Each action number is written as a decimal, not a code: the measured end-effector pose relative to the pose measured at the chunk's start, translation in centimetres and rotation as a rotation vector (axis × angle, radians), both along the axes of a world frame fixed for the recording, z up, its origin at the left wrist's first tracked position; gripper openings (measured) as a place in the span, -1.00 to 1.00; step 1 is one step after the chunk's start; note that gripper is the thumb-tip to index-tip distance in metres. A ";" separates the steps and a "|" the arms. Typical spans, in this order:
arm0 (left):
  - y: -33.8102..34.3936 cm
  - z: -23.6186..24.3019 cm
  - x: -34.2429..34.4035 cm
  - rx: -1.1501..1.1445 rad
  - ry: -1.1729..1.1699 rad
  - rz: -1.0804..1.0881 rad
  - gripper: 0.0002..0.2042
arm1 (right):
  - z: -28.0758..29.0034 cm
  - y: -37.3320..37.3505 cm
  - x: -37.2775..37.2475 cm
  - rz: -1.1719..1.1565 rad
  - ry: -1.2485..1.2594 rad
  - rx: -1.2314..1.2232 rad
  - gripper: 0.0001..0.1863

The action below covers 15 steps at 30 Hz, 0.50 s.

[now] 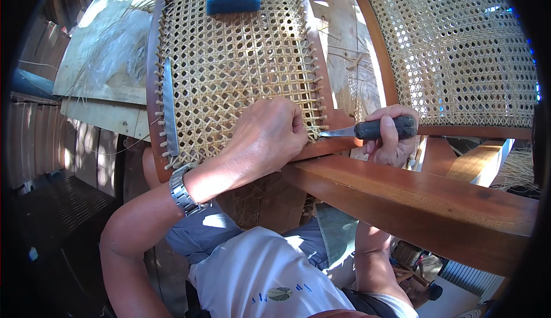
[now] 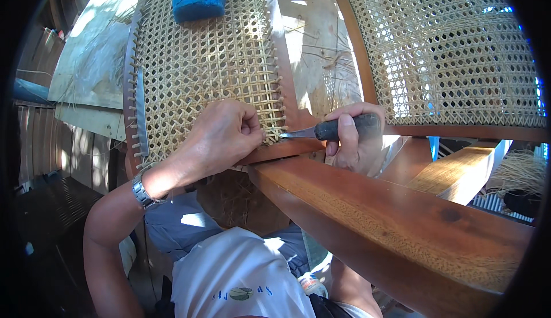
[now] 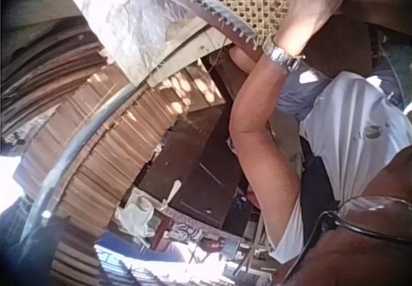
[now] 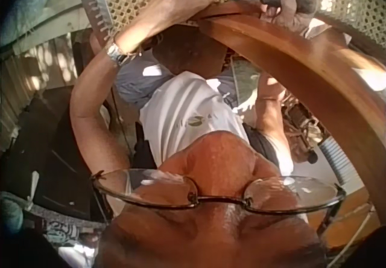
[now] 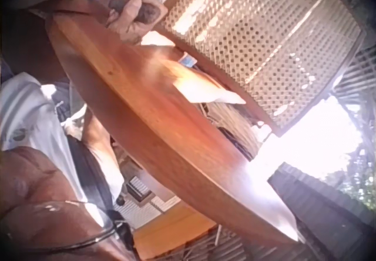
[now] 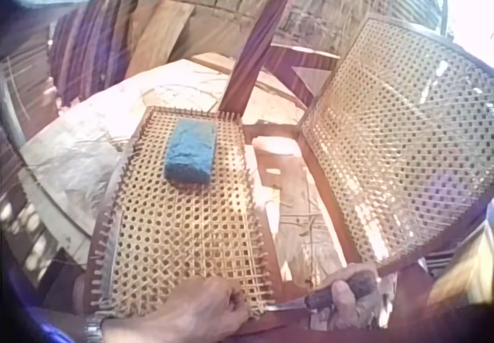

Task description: Weaving and securing cane material into a chair seat frame.

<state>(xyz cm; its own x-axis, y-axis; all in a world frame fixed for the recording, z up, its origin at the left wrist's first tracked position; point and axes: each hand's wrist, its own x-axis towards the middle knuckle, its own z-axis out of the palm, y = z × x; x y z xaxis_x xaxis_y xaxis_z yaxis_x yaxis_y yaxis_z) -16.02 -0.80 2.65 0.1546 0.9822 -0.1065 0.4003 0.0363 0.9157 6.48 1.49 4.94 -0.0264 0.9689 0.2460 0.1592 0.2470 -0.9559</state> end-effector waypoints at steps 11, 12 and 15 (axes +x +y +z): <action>0.5 -0.5 -0.5 0.451 0.211 -0.081 -0.87 | -0.2 -0.1 -0.4 -0.085 0.132 -0.125 -0.88; 0.3 -0.3 -0.7 0.450 0.214 -0.082 -0.87 | -0.1 -0.3 -0.2 -0.089 0.169 -0.175 -0.86; 0.0 0.7 -1.5 0.458 0.220 -0.129 -0.88 | -0.2 -0.8 0.6 -0.218 0.205 -0.125 -0.89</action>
